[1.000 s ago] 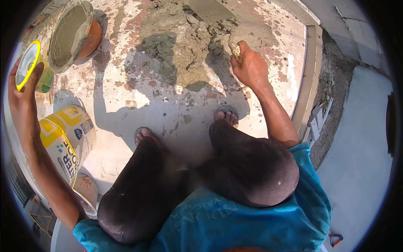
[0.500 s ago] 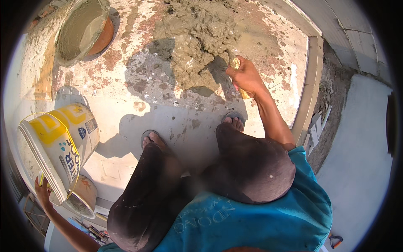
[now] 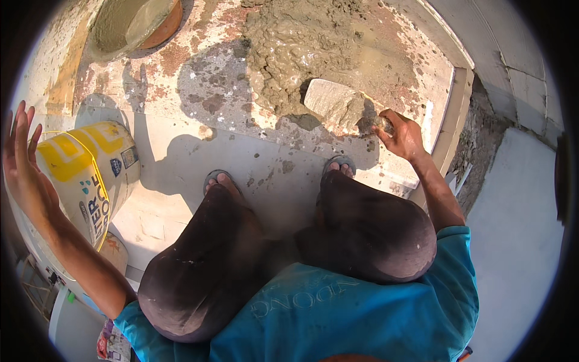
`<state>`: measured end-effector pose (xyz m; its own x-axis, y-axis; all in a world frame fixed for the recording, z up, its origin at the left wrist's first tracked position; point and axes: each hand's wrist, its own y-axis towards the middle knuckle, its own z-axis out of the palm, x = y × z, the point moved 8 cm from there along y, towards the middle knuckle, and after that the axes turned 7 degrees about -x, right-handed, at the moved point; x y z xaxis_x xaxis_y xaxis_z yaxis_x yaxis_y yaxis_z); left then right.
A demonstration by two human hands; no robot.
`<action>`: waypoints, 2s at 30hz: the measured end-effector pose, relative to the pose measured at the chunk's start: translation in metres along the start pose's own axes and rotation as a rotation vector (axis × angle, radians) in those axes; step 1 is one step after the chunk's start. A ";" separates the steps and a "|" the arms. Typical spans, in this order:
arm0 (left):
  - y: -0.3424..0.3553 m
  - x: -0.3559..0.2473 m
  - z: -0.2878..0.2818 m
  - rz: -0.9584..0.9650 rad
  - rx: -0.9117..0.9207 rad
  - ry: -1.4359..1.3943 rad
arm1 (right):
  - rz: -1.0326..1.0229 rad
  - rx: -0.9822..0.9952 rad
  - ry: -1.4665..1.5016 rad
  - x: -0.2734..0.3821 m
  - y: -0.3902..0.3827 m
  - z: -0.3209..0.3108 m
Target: The person scoops wet cement from a bucket with a trowel and spreads it onto a block wall. They repeatedly transfer cement from the bucket to the wall, smoothing the surface as they work.
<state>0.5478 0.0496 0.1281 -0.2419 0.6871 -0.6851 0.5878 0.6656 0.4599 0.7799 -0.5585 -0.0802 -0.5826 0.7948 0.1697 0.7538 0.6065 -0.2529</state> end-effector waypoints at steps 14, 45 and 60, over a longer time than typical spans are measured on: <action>0.039 0.307 0.175 -1.164 -0.015 -0.660 | 0.102 0.361 0.480 0.046 0.105 0.058; -0.142 0.175 0.168 -1.201 0.049 -1.037 | 0.697 0.492 1.186 0.068 0.067 0.055; -0.104 0.193 0.179 -1.154 0.352 -0.884 | -0.342 0.099 0.025 0.047 -0.030 0.060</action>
<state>0.5783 0.0607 -0.1537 -0.2334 -0.6338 -0.7375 0.5858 0.5137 -0.6269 0.7123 -0.5407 -0.1215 -0.7877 0.5467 0.2838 0.4822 0.8340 -0.2682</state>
